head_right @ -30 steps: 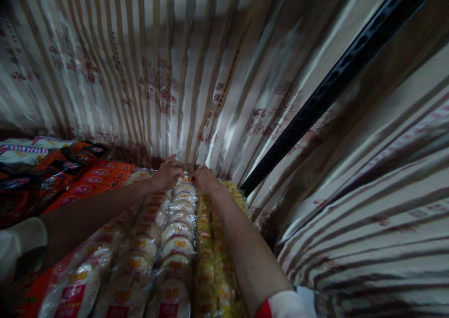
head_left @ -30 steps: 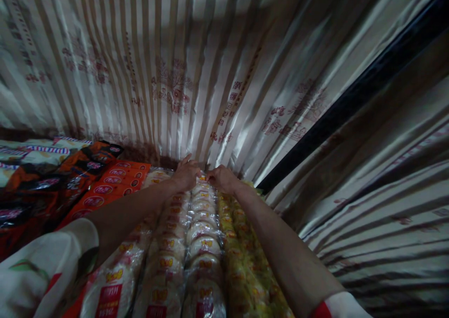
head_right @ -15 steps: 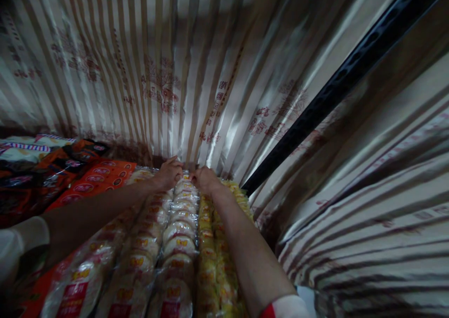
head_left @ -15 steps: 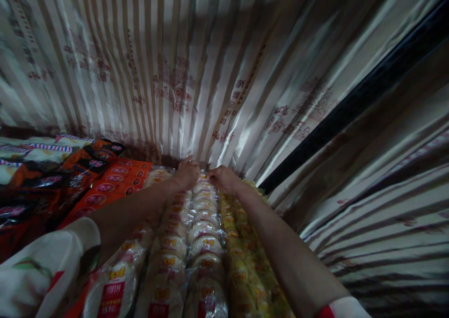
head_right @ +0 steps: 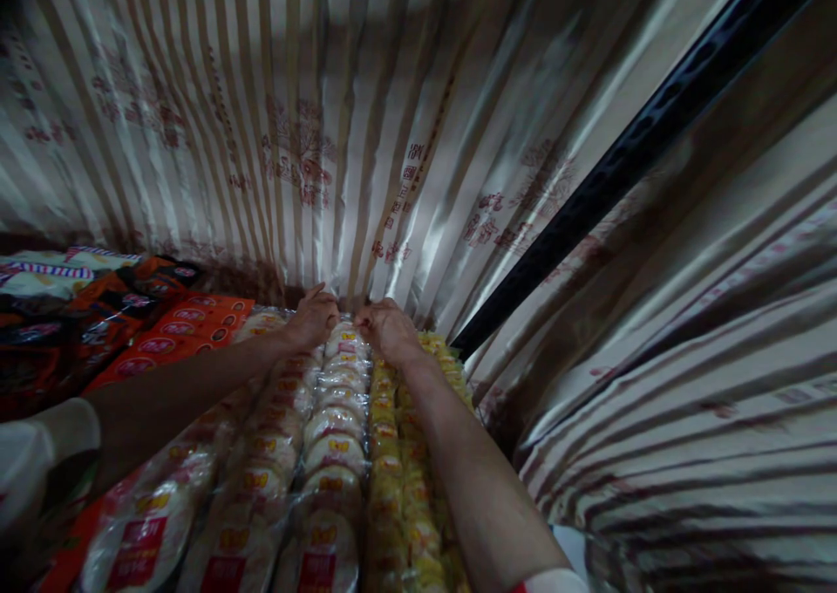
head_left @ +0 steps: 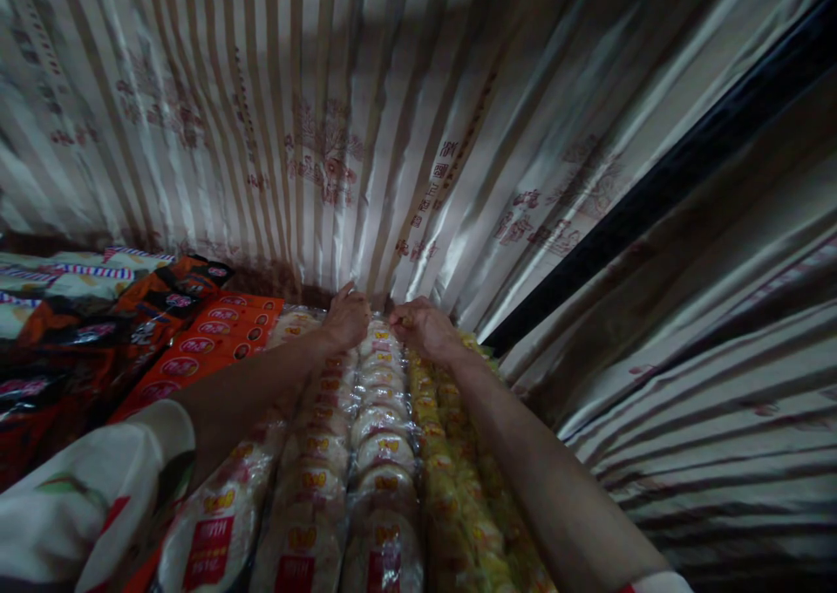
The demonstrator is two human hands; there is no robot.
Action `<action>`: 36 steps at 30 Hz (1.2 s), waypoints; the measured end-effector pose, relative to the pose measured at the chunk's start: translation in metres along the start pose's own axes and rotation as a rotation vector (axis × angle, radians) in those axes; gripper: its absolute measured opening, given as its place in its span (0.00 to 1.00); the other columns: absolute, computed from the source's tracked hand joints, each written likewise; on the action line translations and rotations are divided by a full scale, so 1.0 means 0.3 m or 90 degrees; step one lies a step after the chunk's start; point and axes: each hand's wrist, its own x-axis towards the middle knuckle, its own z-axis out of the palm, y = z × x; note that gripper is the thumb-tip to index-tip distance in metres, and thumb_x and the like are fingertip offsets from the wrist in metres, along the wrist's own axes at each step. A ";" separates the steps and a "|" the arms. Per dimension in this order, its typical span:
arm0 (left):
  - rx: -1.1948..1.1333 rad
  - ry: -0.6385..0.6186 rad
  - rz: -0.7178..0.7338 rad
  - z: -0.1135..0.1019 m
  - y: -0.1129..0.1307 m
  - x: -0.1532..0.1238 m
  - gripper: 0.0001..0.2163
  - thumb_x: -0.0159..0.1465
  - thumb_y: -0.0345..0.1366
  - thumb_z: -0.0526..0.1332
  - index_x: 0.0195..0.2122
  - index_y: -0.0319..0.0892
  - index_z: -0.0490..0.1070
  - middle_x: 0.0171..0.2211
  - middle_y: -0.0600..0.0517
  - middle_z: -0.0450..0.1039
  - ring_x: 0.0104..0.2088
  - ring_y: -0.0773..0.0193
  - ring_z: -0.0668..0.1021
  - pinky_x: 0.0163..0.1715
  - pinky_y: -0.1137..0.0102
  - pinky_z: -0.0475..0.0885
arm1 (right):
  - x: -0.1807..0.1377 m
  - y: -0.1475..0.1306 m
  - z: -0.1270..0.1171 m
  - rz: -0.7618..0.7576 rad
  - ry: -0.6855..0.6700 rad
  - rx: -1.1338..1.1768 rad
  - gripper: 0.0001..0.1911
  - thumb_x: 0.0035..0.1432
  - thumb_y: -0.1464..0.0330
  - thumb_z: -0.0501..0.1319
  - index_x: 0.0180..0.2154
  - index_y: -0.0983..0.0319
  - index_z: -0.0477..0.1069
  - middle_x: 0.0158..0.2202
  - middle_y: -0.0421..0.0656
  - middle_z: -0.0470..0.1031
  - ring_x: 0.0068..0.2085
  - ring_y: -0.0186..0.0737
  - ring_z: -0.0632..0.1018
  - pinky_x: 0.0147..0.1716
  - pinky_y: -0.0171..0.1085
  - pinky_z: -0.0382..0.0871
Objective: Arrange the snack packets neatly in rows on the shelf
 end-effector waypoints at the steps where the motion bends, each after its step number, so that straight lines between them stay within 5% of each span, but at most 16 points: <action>1: 0.000 0.000 -0.002 -0.001 0.002 0.001 0.09 0.54 0.25 0.54 0.24 0.41 0.71 0.30 0.50 0.75 0.45 0.62 0.74 0.63 0.59 0.49 | -0.008 0.005 -0.005 -0.002 -0.015 0.012 0.08 0.54 0.72 0.60 0.35 0.59 0.77 0.36 0.41 0.78 0.43 0.39 0.73 0.41 0.32 0.63; 9: -0.032 0.013 -0.033 0.012 0.001 0.009 0.07 0.51 0.25 0.56 0.21 0.42 0.71 0.29 0.50 0.75 0.46 0.60 0.74 0.63 0.57 0.50 | -0.037 0.027 -0.001 -0.026 -0.101 -0.025 0.09 0.54 0.71 0.61 0.37 0.58 0.77 0.35 0.42 0.78 0.42 0.40 0.74 0.42 0.34 0.63; 22: -0.041 0.052 -0.014 0.009 -0.004 -0.003 0.08 0.52 0.26 0.54 0.21 0.44 0.68 0.27 0.54 0.74 0.45 0.62 0.74 0.62 0.55 0.53 | -0.040 -0.014 0.009 -0.026 -0.048 -0.032 0.06 0.54 0.73 0.60 0.33 0.62 0.75 0.33 0.43 0.77 0.39 0.39 0.72 0.44 0.34 0.60; 28: -0.068 0.087 0.031 -0.043 0.018 -0.030 0.05 0.55 0.28 0.56 0.29 0.42 0.70 0.31 0.52 0.74 0.42 0.65 0.75 0.64 0.60 0.50 | -0.036 -0.013 0.010 0.005 -0.027 -0.024 0.06 0.55 0.73 0.59 0.33 0.61 0.75 0.32 0.42 0.78 0.41 0.40 0.72 0.43 0.34 0.60; 36: -0.054 -0.008 0.031 -0.058 0.019 -0.065 0.02 0.52 0.31 0.62 0.24 0.42 0.73 0.46 0.49 0.72 0.57 0.54 0.64 0.61 0.53 0.54 | -0.037 -0.030 0.009 0.027 -0.030 -0.046 0.06 0.56 0.73 0.58 0.33 0.62 0.75 0.31 0.43 0.77 0.39 0.39 0.72 0.42 0.33 0.61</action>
